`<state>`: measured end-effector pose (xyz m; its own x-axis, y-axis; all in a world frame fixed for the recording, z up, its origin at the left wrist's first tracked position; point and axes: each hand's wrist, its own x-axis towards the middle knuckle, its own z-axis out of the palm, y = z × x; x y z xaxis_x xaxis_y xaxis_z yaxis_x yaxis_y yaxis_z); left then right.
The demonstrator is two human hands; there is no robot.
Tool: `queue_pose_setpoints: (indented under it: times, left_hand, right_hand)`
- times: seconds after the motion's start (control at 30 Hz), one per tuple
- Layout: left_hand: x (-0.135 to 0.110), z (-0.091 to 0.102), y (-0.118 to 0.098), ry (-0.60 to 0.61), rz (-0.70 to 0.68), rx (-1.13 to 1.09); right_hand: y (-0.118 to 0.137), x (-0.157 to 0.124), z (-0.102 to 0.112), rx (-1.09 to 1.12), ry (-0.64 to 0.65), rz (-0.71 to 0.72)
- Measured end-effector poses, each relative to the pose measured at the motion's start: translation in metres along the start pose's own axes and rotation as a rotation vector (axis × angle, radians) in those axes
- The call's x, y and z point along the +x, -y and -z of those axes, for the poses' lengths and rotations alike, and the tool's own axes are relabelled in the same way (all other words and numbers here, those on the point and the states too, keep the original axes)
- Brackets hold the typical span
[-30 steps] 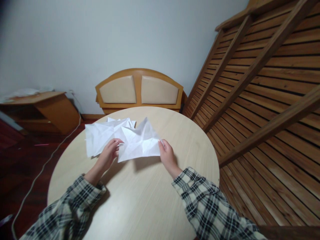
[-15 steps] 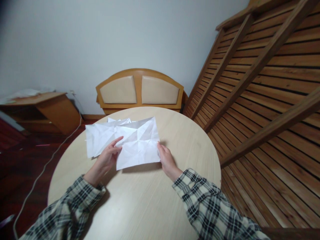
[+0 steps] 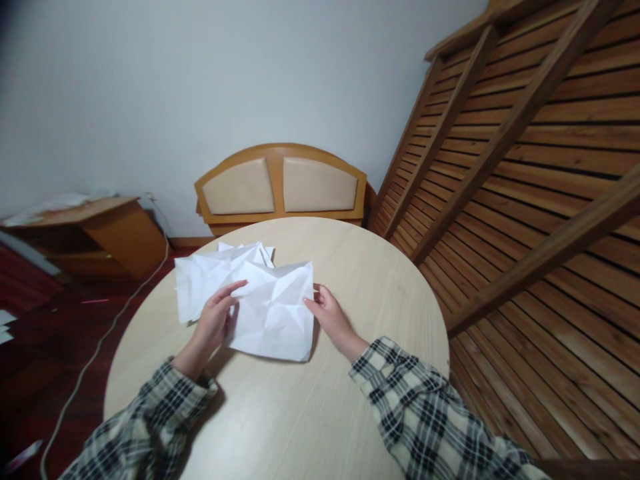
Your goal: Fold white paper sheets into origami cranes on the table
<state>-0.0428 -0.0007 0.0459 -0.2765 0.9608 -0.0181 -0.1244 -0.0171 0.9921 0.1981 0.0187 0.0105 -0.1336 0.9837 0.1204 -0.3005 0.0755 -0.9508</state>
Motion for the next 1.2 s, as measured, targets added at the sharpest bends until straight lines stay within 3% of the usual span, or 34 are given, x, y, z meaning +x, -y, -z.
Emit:
queue_pose_setpoints:
  times: [0.13,0.3,0.57,0.83,1.07,1.2]
  left_hand:
    - [-0.008,-0.005,-0.004,0.124,0.037,0.072]
    - [-0.016,-0.008,-0.006,0.241,0.054,0.097]
    - [-0.013,-0.007,-0.008,0.189,-0.044,0.180]
    - [-0.007,-0.008,0.004,0.208,-0.132,0.159]
    - [-0.008,-0.007,0.006,0.206,-0.002,0.070]
    - [-0.006,-0.005,0.008,0.237,0.068,0.142]
  right_hand:
    - [0.003,0.001,0.003,0.103,-0.090,-0.077]
    - [0.005,0.004,0.009,0.160,-0.092,-0.162]
    - [0.009,0.009,0.013,0.211,-0.126,-0.122]
    - [0.010,0.009,0.013,0.234,-0.146,-0.113]
    - [0.007,0.011,0.016,0.234,-0.121,-0.110]
    - [0.004,0.015,0.021,0.227,-0.149,-0.091]
